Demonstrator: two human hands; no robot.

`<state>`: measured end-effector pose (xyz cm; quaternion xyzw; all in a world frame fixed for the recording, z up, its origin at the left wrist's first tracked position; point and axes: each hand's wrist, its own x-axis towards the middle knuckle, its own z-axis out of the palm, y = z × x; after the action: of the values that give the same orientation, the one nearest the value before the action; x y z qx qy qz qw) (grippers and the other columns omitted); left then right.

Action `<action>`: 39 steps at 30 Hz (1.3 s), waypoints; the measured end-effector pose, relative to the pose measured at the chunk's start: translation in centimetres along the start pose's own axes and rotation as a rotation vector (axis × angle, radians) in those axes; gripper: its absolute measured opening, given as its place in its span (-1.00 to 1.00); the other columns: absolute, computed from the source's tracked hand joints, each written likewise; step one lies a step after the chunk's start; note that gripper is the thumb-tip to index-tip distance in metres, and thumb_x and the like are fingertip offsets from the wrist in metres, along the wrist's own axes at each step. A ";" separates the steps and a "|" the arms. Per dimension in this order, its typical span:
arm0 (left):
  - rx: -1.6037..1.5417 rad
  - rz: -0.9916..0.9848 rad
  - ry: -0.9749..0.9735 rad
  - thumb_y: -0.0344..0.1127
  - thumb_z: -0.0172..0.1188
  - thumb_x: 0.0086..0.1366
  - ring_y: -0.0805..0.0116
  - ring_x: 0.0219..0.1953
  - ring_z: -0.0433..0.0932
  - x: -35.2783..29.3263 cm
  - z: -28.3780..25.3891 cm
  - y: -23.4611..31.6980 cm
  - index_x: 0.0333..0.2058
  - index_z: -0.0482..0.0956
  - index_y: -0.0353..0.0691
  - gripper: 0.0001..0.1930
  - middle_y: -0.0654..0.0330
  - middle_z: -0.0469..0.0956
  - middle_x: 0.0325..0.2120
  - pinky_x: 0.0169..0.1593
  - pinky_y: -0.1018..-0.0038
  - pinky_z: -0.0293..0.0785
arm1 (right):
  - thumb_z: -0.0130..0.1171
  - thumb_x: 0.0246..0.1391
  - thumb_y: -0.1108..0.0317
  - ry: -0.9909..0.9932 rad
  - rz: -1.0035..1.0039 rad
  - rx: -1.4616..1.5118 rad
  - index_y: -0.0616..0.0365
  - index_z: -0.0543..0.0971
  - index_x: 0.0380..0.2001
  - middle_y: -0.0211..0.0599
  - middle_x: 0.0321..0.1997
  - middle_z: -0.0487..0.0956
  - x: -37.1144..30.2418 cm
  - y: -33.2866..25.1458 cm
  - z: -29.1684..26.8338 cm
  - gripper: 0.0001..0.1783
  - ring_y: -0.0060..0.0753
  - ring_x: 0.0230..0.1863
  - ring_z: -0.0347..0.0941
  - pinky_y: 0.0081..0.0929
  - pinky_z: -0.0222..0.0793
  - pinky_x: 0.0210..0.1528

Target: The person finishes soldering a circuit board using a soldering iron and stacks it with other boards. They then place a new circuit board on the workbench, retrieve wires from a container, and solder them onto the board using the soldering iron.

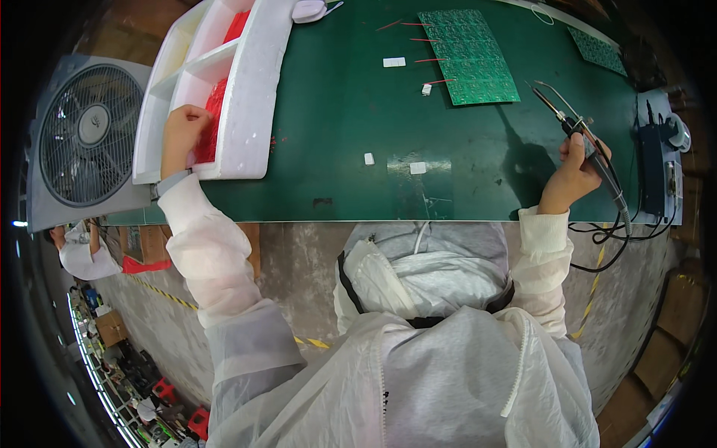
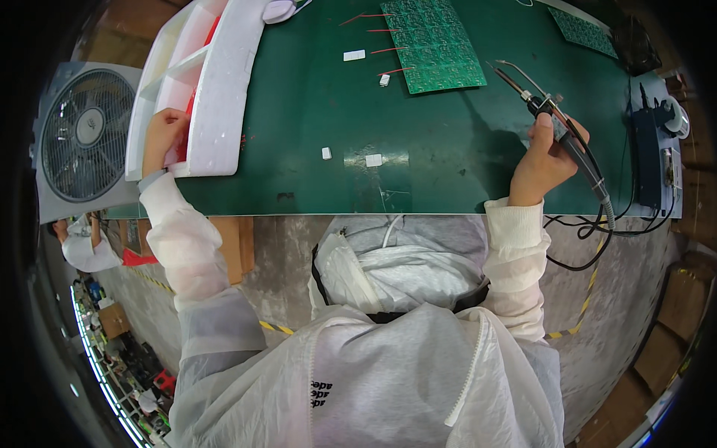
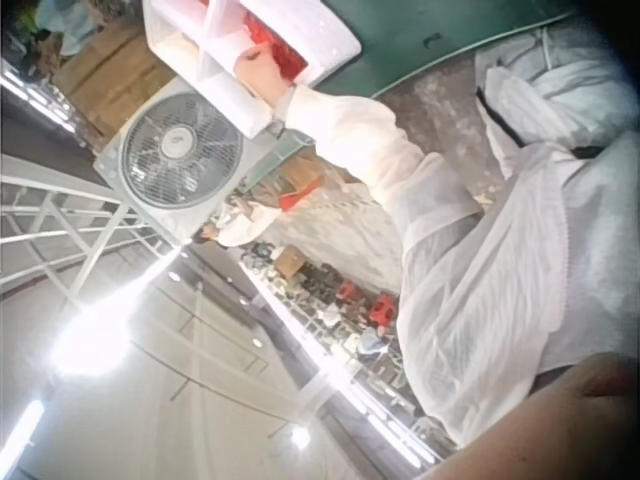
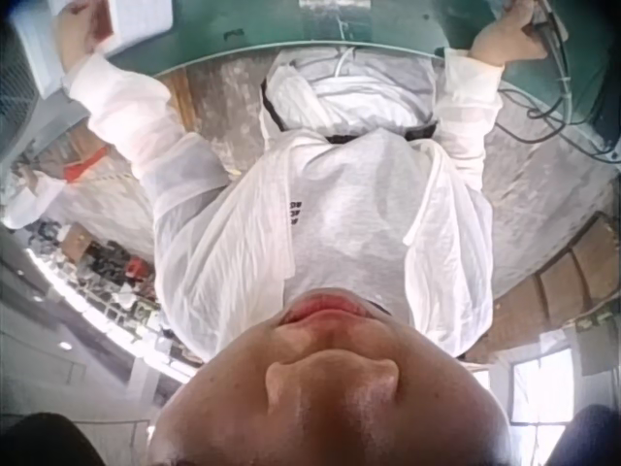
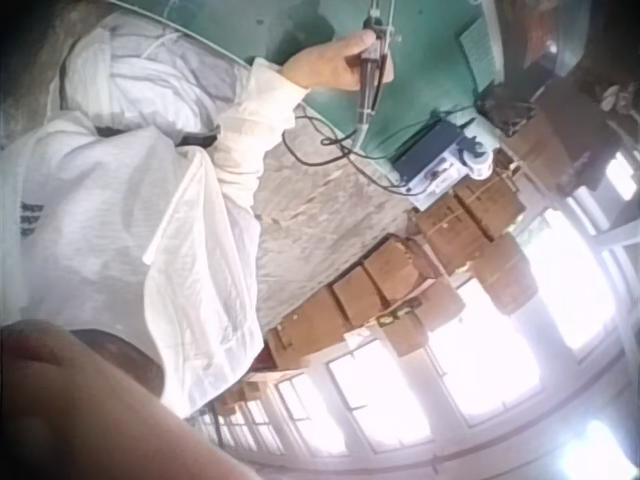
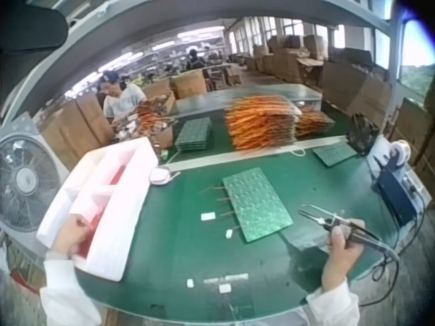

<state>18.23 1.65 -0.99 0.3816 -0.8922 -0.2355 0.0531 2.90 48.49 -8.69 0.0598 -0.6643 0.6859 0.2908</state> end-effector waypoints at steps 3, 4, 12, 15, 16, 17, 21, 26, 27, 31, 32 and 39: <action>-0.163 0.381 0.395 -0.39 0.14 0.01 0.50 -0.52 0.43 -1.7 0.2 1.9 -0.49 0.48 -0.37 -0.86 0.17 0.48 -0.59 -0.40 0.62 0.34 | 0.12 -0.13 0.45 0.013 -0.006 0.018 0.23 0.35 -0.39 -0.34 -0.54 0.41 -0.2 -0.1 0.2 -0.79 -0.66 -0.63 0.28 -0.77 0.18 -0.60; -0.259 0.415 0.458 -0.40 0.12 0.04 0.50 -0.48 0.44 -2.9 0.3 3.6 -0.47 0.48 -0.36 -0.88 0.19 0.49 -0.55 -0.35 0.62 0.33 | 0.12 -0.13 0.47 0.012 0.004 0.002 0.23 0.34 -0.39 -0.34 -0.54 0.41 -0.3 -0.1 0.2 -0.79 -0.65 -0.63 0.28 -0.76 0.19 -0.60; -0.597 0.595 0.079 -0.46 0.15 0.01 0.47 -0.48 0.46 -12.8 12.9 18.0 -0.43 0.51 -0.26 -0.90 0.21 0.50 -0.49 -0.36 0.60 0.36 | 0.14 -0.13 0.46 -0.073 0.078 0.005 0.26 0.34 -0.35 -0.33 -0.48 0.41 -0.8 -0.6 0.2 -0.74 -0.63 -0.54 0.33 -0.74 0.28 -0.49; -0.620 0.686 0.048 -0.54 0.14 -0.01 0.49 -0.52 0.43 -12.1 17.1 19.4 -0.47 0.47 -0.32 -0.92 0.20 0.47 -0.56 -0.39 0.64 0.33 | 0.10 -0.12 0.47 -0.163 0.003 -0.055 0.27 0.34 -0.35 -0.31 -0.60 0.39 -1.3 -0.9 1.5 -0.77 -0.58 -0.59 0.30 -0.71 0.20 -0.56; -0.625 0.679 0.033 -0.54 0.14 -0.01 0.49 -0.52 0.43 -11.8 18.1 19.5 -0.47 0.47 -0.32 -0.92 0.20 0.47 -0.56 -0.39 0.64 0.33 | 0.10 -0.12 0.47 -0.164 0.011 -0.070 0.27 0.34 -0.35 -0.31 -0.60 0.39 -1.4 -1.0 1.7 -0.77 -0.58 -0.59 0.30 -0.71 0.20 -0.56; -0.609 0.703 0.056 -0.55 0.13 -0.02 0.48 -0.53 0.42 -11.5 18.7 19.7 -0.48 0.46 -0.31 -0.92 0.21 0.45 -0.57 -0.40 0.64 0.33 | 0.10 -0.12 0.47 -0.182 0.035 -0.059 0.27 0.34 -0.36 -0.30 -0.58 0.39 -1.4 -1.1 1.8 -0.77 -0.58 -0.59 0.30 -0.70 0.21 -0.55; -0.607 0.718 0.036 -0.58 0.11 -0.05 0.47 -0.54 0.41 -11.1 20.1 19.9 -0.49 0.44 -0.29 -0.90 0.23 0.42 -0.58 -0.42 0.63 0.32 | 0.11 -0.13 0.46 -0.220 0.029 -0.082 0.28 0.33 -0.37 -0.27 -0.49 0.39 -1.3 -0.8 2.0 -0.76 -0.57 -0.59 0.31 -0.70 0.23 -0.55; -0.625 0.656 -0.009 -0.58 0.11 -0.05 0.48 -0.53 0.40 -11.2 20.3 20.0 -0.49 0.45 -0.27 -0.89 0.24 0.40 -0.56 -0.40 0.63 0.31 | 0.12 -0.14 0.44 -0.260 -0.017 -0.119 0.29 0.32 -0.37 -0.25 -0.44 0.38 -1.6 -1.0 2.2 -0.74 -0.57 -0.60 0.30 -0.71 0.23 -0.56; -0.625 0.653 -0.011 -0.58 0.11 -0.04 0.49 -0.53 0.40 -11.2 20.3 20.0 -0.49 0.45 -0.27 -0.89 0.24 0.40 -0.56 -0.40 0.64 0.30 | 0.13 -0.15 0.42 -0.266 -0.015 -0.132 0.29 0.32 -0.37 -0.24 -0.44 0.38 -1.8 -1.1 2.2 -0.73 -0.56 -0.61 0.30 -0.71 0.23 -0.57; -0.670 0.660 -0.016 -0.58 0.13 -0.04 0.52 -0.53 0.39 -11.2 20.8 19.9 -0.49 0.45 -0.27 -0.90 0.25 0.40 -0.56 -0.40 0.64 0.29 | 0.21 -0.21 0.42 -0.251 0.035 -0.096 0.29 0.29 -0.40 -0.23 -0.47 0.40 -1.9 -1.4 2.1 -0.66 -0.53 -0.48 0.28 -0.66 0.23 -0.39; -0.669 0.657 -0.025 -0.58 0.13 -0.04 0.52 -0.53 0.39 -11.2 20.9 19.9 -0.49 0.45 -0.27 -0.90 0.25 0.40 -0.56 -0.40 0.64 0.29 | 0.21 -0.22 0.41 -0.251 0.024 -0.107 0.29 0.29 -0.40 -0.22 -0.48 0.40 -1.9 -1.5 2.1 -0.65 -0.51 -0.49 0.29 -0.65 0.24 -0.40; -0.634 0.673 0.007 -0.58 0.15 -0.04 0.54 -0.55 0.37 -11.2 20.8 20.0 -0.51 0.44 -0.27 -0.89 0.27 0.39 -0.58 -0.37 0.66 0.30 | 0.25 -0.24 0.30 -0.279 -0.075 -0.098 0.32 0.28 -0.44 -0.21 -0.58 0.40 -1.9 -1.2 1.4 -0.59 -0.45 -0.56 0.33 -0.59 0.28 -0.46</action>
<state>7.26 29.39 -9.24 0.0363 -0.8504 -0.4650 0.2435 4.60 46.55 -8.33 0.1651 -0.7284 0.6262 0.2236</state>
